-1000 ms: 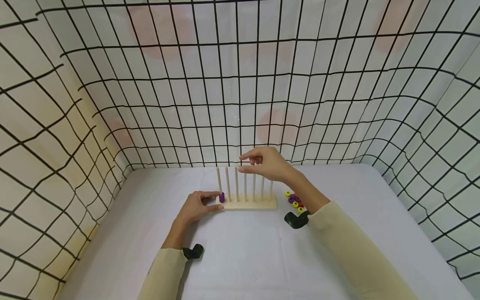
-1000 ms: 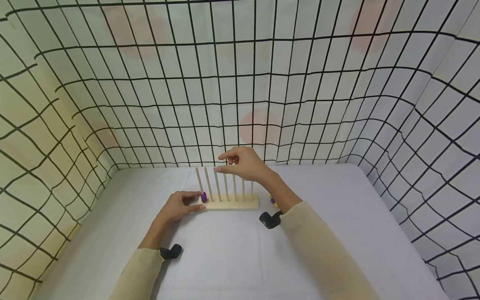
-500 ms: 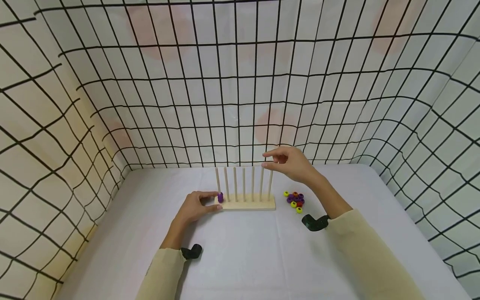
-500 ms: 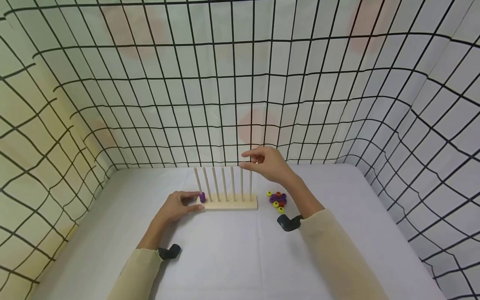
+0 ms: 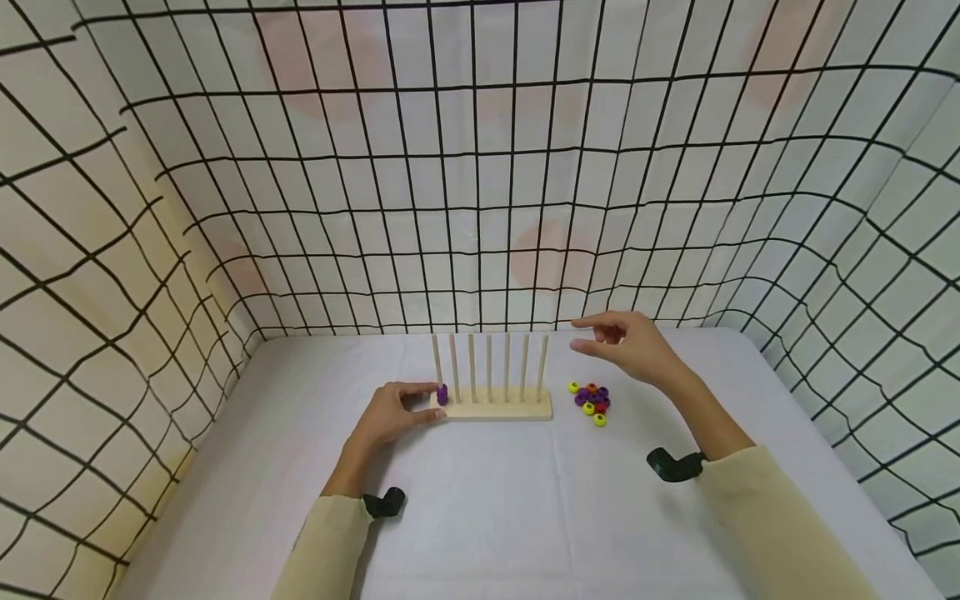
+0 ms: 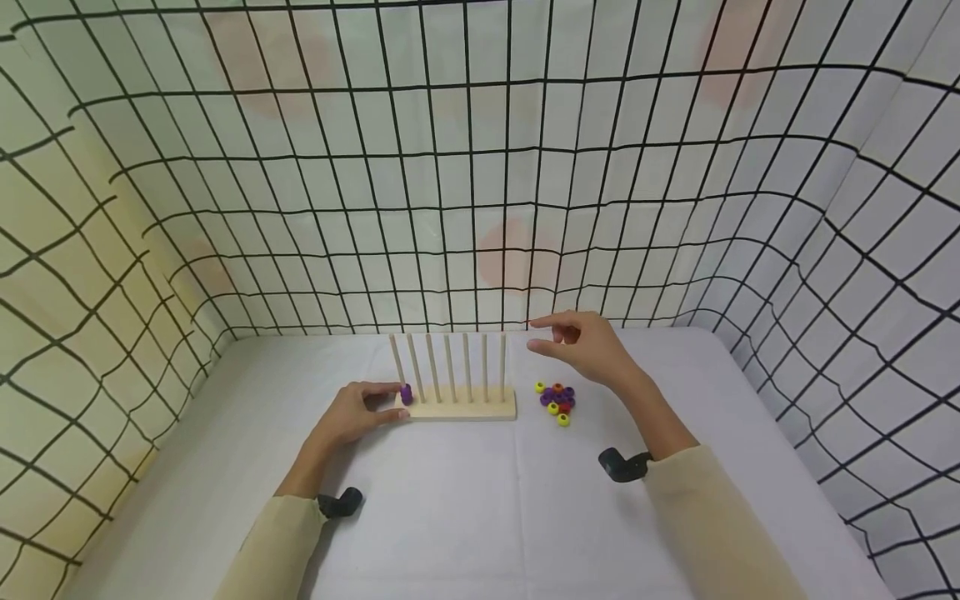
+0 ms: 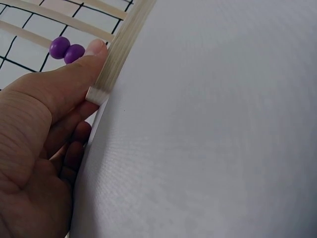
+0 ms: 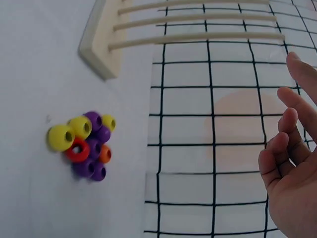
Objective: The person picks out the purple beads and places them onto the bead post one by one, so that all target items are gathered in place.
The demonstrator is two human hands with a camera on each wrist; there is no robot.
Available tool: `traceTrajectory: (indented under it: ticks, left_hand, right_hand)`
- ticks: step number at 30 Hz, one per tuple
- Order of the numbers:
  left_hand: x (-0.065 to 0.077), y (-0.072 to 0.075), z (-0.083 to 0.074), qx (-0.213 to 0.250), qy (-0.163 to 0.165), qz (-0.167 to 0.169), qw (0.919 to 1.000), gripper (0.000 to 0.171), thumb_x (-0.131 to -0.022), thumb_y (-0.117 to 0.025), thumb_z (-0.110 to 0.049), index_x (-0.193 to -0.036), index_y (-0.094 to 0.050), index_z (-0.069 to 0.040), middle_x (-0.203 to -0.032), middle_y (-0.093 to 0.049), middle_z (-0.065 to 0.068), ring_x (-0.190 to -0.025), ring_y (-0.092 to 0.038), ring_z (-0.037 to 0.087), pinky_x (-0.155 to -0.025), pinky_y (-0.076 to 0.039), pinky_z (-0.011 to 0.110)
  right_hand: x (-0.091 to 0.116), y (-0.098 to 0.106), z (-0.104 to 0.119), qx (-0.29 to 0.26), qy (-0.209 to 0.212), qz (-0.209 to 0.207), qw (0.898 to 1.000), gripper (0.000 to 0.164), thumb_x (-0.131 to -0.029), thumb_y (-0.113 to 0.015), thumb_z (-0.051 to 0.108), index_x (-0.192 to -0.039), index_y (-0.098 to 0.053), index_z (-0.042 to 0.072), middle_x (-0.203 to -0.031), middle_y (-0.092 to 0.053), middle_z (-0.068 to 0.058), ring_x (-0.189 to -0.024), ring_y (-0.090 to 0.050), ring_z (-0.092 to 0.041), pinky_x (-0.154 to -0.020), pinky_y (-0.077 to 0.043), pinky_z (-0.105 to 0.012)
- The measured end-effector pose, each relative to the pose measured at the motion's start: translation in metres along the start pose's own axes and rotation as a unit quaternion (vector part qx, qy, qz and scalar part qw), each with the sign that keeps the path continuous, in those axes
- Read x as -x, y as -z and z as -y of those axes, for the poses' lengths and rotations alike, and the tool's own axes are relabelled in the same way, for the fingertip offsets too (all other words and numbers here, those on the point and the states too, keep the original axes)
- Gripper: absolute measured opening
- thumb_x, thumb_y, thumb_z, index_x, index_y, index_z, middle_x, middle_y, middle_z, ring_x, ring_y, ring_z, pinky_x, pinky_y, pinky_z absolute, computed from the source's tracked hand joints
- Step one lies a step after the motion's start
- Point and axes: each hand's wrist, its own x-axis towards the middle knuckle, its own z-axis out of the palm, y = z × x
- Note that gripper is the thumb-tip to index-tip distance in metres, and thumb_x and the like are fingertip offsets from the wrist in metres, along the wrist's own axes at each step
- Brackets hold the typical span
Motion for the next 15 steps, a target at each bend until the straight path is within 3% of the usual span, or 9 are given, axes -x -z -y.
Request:
traceTrajectory:
  ticks: [15]
  left_hand:
    - [-0.001, -0.002, -0.001, 0.006, 0.005, -0.003, 1.0000, 0.055, -0.079, -0.089, -0.044, -0.130, -0.074, -0.027, -0.138, -0.069, 0.006, -0.137, -0.058, 0.029, -0.117, -0.042, 0.052]
  right_hand:
    - [0.023, -0.004, -0.070, 0.025, -0.053, 0.013, 0.998, 0.055, -0.091, -0.075, 0.052, -0.129, -0.072, 0.014, -0.087, -0.051, -0.006, -0.082, -0.045, -0.022, -0.060, -0.036, -0.028]
